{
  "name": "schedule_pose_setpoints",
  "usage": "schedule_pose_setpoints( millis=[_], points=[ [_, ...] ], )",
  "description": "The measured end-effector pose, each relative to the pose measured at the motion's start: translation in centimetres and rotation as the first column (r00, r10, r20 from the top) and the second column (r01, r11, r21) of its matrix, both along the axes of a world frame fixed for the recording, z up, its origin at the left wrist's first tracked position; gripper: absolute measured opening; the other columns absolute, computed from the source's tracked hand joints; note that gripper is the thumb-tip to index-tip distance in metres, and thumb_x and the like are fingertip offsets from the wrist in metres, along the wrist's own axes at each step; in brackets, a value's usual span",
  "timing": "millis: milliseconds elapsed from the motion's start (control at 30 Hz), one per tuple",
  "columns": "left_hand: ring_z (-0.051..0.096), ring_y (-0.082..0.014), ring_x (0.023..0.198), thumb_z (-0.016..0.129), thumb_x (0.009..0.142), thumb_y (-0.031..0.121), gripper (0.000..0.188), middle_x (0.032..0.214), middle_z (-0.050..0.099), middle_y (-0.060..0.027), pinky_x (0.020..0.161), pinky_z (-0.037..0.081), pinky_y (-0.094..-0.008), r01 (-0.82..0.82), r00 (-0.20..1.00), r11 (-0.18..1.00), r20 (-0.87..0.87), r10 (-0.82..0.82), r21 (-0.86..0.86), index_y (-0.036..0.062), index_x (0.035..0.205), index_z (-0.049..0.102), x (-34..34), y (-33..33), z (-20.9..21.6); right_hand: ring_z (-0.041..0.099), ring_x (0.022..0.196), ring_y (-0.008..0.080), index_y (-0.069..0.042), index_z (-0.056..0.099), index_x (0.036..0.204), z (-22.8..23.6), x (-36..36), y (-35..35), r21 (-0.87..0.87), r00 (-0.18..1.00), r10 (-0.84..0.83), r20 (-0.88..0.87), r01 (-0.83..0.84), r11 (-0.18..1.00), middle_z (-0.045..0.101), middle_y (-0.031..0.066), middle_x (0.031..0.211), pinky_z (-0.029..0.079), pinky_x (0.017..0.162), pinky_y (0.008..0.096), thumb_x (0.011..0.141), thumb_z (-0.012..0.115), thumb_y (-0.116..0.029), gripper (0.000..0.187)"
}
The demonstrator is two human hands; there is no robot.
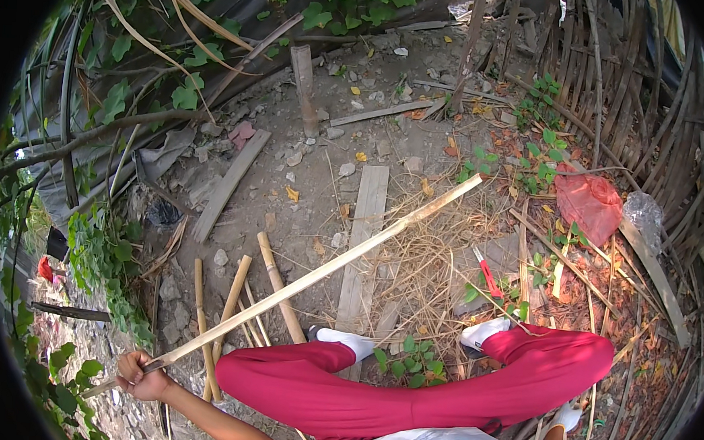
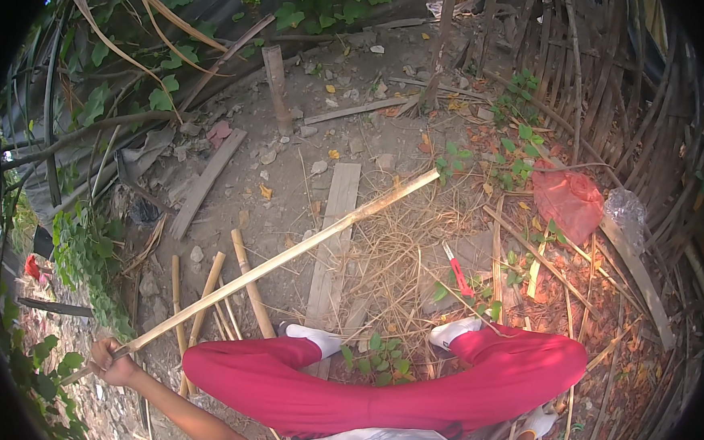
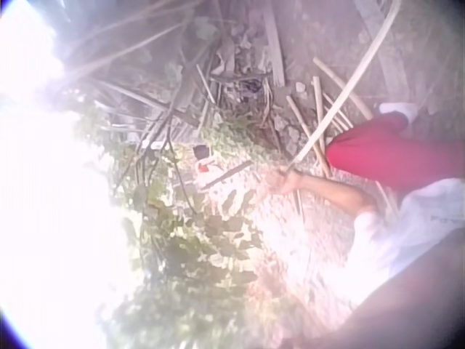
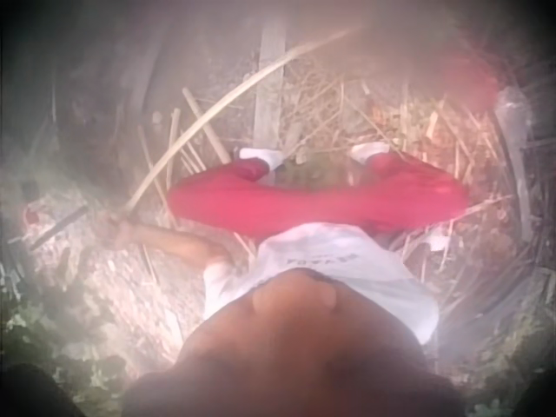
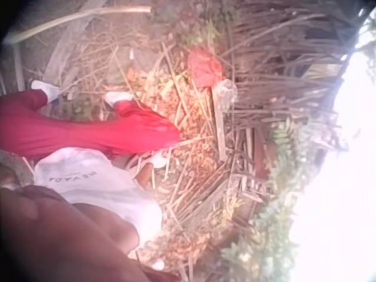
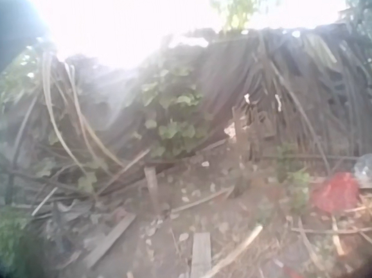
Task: The person sits cross-legged on the ground and uses a knife to shave and smooth a long bamboo stick. They hold the stick with one hand and carefully scrape the surface with the knife, rotating the stick to work on different sides.
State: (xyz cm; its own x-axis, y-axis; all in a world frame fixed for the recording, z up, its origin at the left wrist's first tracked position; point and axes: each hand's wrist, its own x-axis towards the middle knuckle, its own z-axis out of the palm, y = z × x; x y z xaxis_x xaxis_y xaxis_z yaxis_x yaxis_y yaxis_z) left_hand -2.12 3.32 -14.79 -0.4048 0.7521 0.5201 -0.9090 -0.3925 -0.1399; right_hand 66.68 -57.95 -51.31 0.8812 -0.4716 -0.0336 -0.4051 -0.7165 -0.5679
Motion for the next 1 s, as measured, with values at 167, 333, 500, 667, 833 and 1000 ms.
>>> schedule_pose_setpoints(
  millis=[167,333,500,667,833,1000],
  points=[
    [0.031,-0.0107,0.046,0.057,0.091,0.011,0.039,0.054,0.033,0.0015,0.049,0.026,-0.0272,-0.159,0.987,0.986,-0.040,0.157,-0.056,0.0161,0.062,0.031,-0.2,-1.9,0.0,0.068,0.103,0.0208,-0.003,0.066,0.127,23.2,8.0,10.7,0.127,0.815,-0.041,0.578,-0.040,0.991,0.070,0.0106,0.118,0.052,0.093,0.0335,0.094,0.073,-0.032,0.044],
    [0.030,-0.0107,0.046,0.054,0.093,0.015,0.041,0.054,0.032,0.0014,0.049,0.026,-0.0276,0.029,0.999,0.999,-0.033,-0.028,0.028,0.0163,0.061,0.030,5.1,-2.6,-0.4,0.064,0.092,0.0140,0.002,0.065,0.120,36.2,1.8,26.6,0.317,0.585,0.221,0.781,-0.675,0.667,0.069,0.0079,0.110,0.051,0.085,0.0287,0.101,0.064,-0.019,0.029],
    [0.033,-0.0120,0.047,0.052,0.097,0.020,0.042,0.052,0.032,0.0023,0.048,0.031,-0.0275,-0.071,0.991,0.773,0.040,0.124,-0.631,0.0163,0.061,0.030,13.2,-1.8,-1.7,0.068,0.092,0.0194,0.004,0.054,0.134,33.0,-9.9,41.4,0.865,0.305,0.859,0.412,-0.427,-0.263,0.067,0.0147,0.121,0.057,0.079,0.0312,0.104,0.059,-0.019,0.038],
    [0.041,-0.0123,0.049,0.070,0.096,0.022,0.050,0.051,0.032,0.0031,0.053,0.048,-0.0272,0.143,0.990,0.426,0.124,-0.072,-0.893,0.0147,0.061,0.035,16.6,0.8,-4.7,0.065,0.111,0.0285,-0.002,0.046,0.142,27.3,-16.5,48.7,0.908,0.413,0.867,0.278,0.182,-0.378,0.057,0.0185,0.138,0.058,0.085,0.0413,0.106,0.057,-0.026,0.044],
    [0.046,-0.0118,0.055,0.075,0.092,0.043,0.052,0.058,0.041,0.0002,0.055,0.051,-0.0246,0.266,0.958,0.410,0.192,-0.212,-0.873,0.0113,0.069,0.041,18.7,1.4,-5.8,0.064,0.108,0.0241,-0.010,0.057,0.126,28.1,-14.2,51.1,0.870,0.581,0.770,0.264,0.201,-0.450,0.064,0.0118,0.119,0.057,0.080,0.0433,0.107,0.055,-0.030,0.028],
    [0.054,-0.0230,0.082,0.060,0.097,0.057,0.054,0.082,0.051,-0.0109,0.087,0.054,-0.0408,0.083,0.973,0.494,-0.038,-0.229,-0.866,0.0062,0.085,0.047,22.4,1.5,-6.5,0.064,0.102,0.0200,-0.010,0.059,0.117,28.7,-12.0,51.1,0.916,0.635,0.715,0.292,0.029,-0.400,0.067,0.0089,0.109,0.056,0.074,0.0393,0.106,0.056,-0.029,0.022]
  ],
)
